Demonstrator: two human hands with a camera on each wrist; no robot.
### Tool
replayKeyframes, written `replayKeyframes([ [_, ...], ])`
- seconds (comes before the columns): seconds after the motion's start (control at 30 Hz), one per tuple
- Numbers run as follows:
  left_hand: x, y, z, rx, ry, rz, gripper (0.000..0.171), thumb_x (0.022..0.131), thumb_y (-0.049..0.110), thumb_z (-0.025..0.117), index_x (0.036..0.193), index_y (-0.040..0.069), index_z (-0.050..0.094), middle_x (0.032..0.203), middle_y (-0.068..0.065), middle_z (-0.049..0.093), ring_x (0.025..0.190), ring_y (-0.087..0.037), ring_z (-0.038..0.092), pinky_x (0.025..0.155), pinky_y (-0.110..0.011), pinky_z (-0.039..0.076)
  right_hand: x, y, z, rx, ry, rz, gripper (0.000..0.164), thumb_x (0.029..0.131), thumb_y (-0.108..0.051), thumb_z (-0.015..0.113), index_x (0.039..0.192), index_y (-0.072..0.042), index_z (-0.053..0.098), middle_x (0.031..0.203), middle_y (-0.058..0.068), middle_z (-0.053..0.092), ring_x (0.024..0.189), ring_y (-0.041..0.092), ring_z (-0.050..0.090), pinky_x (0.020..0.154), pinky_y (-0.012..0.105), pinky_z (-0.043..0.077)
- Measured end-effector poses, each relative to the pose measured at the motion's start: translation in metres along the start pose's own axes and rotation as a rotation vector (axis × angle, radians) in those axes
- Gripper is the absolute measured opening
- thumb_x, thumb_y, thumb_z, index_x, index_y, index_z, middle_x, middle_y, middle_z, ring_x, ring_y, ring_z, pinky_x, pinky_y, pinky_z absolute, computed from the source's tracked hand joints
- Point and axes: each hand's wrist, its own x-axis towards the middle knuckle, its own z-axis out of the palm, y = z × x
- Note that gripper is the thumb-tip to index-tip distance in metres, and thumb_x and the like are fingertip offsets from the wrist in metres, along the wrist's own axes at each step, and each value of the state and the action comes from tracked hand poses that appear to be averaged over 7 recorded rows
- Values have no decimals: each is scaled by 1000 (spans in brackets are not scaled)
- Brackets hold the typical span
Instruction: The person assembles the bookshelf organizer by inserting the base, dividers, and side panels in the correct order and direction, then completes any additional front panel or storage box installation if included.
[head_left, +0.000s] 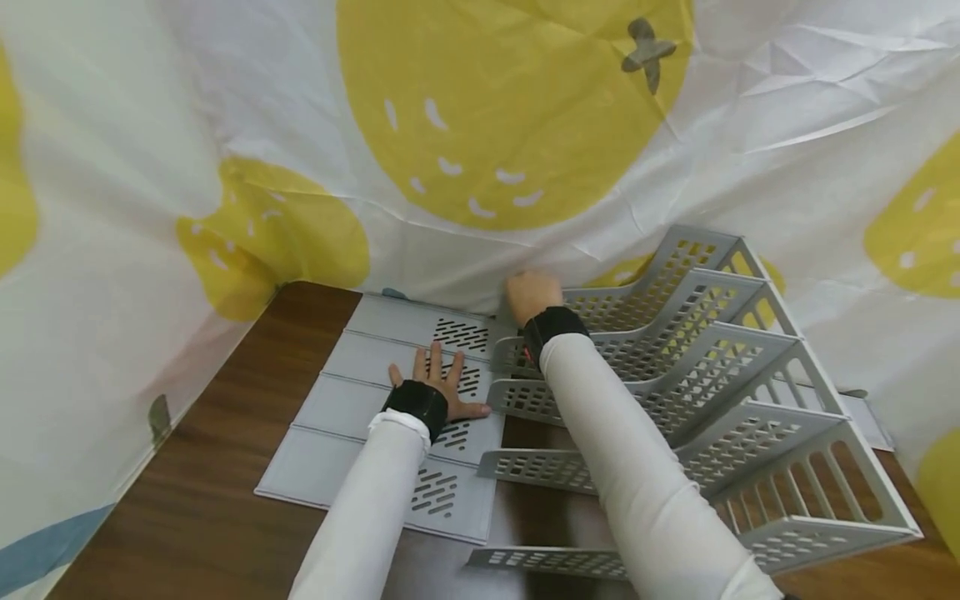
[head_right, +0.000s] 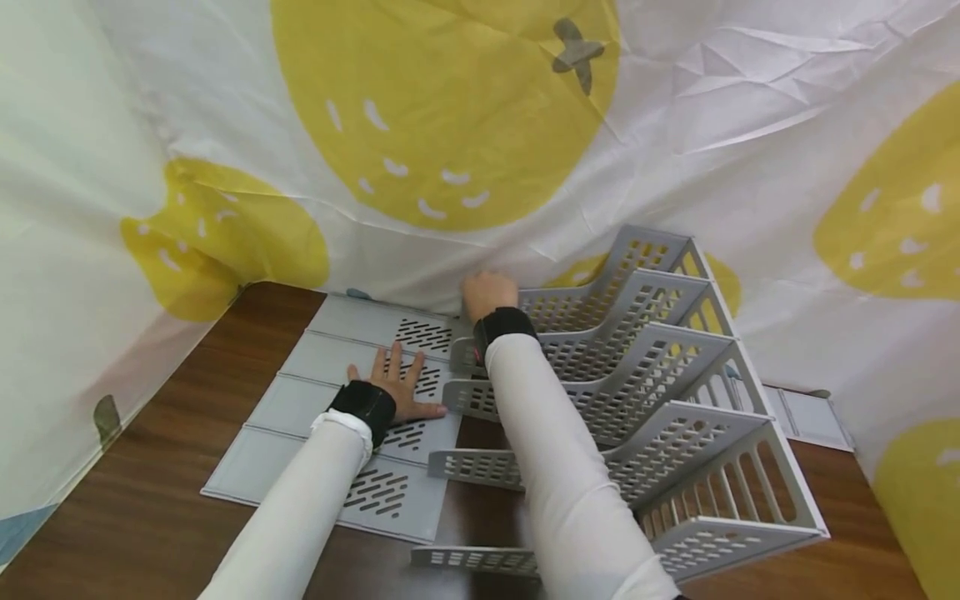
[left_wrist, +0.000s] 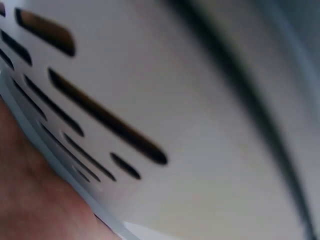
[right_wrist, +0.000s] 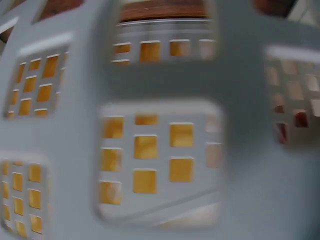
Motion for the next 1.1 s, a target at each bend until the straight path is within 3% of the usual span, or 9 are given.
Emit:
replayKeyframes([
  [0.1, 0, -3, -4, 9, -10, 15, 109, 70, 87, 45, 153, 31, 0, 161, -11, -11, 149, -35, -7, 109, -72, 6, -4, -5, -13, -4, -25, -47, 23, 95, -22, 54, 102, -10, 72, 106, 10, 71, 99, 29, 66, 81, 45, 55],
  [0.2, 0, -3, -7, 23, -15, 30, 109, 70, 88, 43, 153, 32, 0, 161, -11, -12, 149, -35, -7, 109, -73, 7, -15, -5, -29, 16, -50, -201, 32, 95, -39, 55, 101, -12, 71, 100, 7, 72, 94, 26, 67, 82, 44, 54],
  [0.3, 3, -4, -16, 22, 39, 40, 108, 70, 88, 43, 154, 31, 3, 162, -12, -10, 149, -36, -5, 108, -73, 8, -20, -4, -47, -11, -162, -347, 40, 91, -52, 56, 100, -16, 71, 95, 3, 73, 88, 22, 68, 81, 41, 54],
  [0.37, 6, -7, -21, 24, 81, 36, 108, 70, 88, 42, 154, 31, 5, 162, -12, -8, 149, -36, -4, 108, -74, 9, -21, -3, -53, -48, -256, -391, 41, 87, -54, 59, 103, -18, 70, 98, 0, 73, 88, 19, 67, 83, 40, 54],
  [0.47, 6, -11, -24, 22, 96, 20, 108, 71, 88, 42, 154, 30, 5, 162, -13, -7, 149, -37, -4, 107, -74, 8, -22, -3, -52, -120, -330, -408, 33, 88, -46, 63, 102, -17, 70, 100, 0, 72, 92, 19, 67, 84, 40, 54],
  [0.67, 6, -10, -12, -13, 51, 22, 106, 73, 87, 41, 154, 29, 4, 161, -14, -9, 149, -38, -6, 106, -76, 6, -26, 3, -32, -42, -284, -410, 14, 93, -22, 60, 90, -13, 70, 92, 4, 72, 89, 23, 67, 79, 43, 54],
  [0.93, 8, -4, -2, -21, 39, 18, 106, 72, 87, 42, 154, 30, 4, 162, -12, -8, 149, -36, -6, 107, -74, 4, -29, 13, -12, 17, -241, -376, 20, 94, -25, 60, 104, -13, 71, 102, 5, 72, 99, 24, 66, 88, 42, 53],
  [1.1, 11, 5, -1, -19, 37, 35, 106, 72, 87, 42, 154, 31, 5, 162, -12, -9, 149, -36, -6, 108, -74, 4, -33, 21, -11, 18, -257, -348, 21, 95, -25, 58, 107, -13, 71, 105, 4, 71, 102, 23, 65, 90, 41, 52],
])
